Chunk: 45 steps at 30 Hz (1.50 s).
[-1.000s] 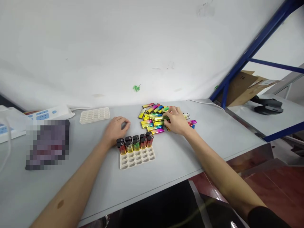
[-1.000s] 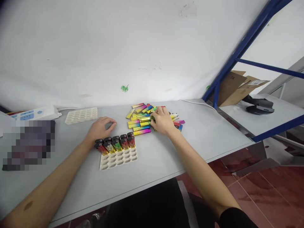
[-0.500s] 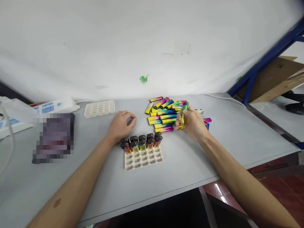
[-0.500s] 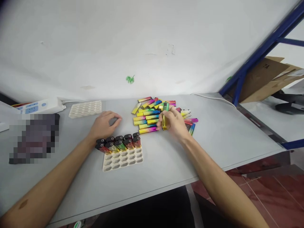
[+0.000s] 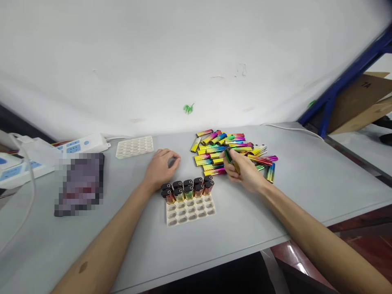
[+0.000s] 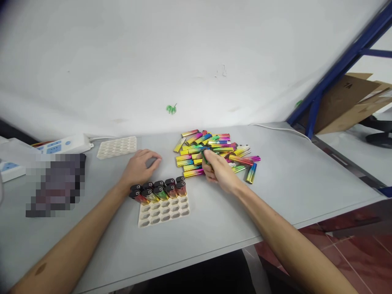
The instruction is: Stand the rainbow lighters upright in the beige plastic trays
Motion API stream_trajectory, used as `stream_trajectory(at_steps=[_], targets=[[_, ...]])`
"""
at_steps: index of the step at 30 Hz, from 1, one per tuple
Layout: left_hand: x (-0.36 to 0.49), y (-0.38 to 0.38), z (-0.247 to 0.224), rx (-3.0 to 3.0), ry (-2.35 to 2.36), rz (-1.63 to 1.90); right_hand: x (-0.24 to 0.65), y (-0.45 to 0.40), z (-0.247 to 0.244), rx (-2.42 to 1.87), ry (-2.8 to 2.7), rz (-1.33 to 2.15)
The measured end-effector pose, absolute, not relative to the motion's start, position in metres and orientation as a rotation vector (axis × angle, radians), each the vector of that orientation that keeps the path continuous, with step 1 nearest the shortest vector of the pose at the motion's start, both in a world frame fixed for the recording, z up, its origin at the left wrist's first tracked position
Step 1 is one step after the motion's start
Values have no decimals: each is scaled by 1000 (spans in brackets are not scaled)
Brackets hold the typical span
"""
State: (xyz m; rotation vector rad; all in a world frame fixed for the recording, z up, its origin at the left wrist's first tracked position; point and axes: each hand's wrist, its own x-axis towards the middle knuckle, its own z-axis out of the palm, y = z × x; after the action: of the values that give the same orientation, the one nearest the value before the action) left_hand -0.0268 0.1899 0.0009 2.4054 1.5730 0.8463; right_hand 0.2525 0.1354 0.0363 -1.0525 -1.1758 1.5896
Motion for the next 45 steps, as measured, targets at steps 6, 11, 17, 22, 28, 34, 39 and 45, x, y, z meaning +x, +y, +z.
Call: stream_trajectory(at_steps=[6, 11, 17, 22, 28, 34, 39, 45], targets=[[-26, 188, 2, 2392, 1572, 831, 252, 138, 32, -1116, -1117, 1593], [-26, 187, 2, 2382, 1568, 834, 251, 139, 29, -1166, -1022, 1538], [-26, 186, 4, 2363, 1569, 838, 250, 138, 31, -1148, -946, 1567], [-25, 186, 4, 2355, 1574, 833, 249, 137, 33, -1130, -970, 1556], [-26, 186, 3, 2350, 1561, 833, 249, 139, 29, -1182, -939, 1532], [-26, 186, 3, 2354, 1556, 846, 249, 141, 28, -1216, -1149, 1359], [-26, 187, 3, 2350, 1559, 844, 255, 121, 49, -1317, -1748, 836], [-25, 188, 3, 2353, 1564, 832, 250, 74, 96, -1174, -2030, 639]])
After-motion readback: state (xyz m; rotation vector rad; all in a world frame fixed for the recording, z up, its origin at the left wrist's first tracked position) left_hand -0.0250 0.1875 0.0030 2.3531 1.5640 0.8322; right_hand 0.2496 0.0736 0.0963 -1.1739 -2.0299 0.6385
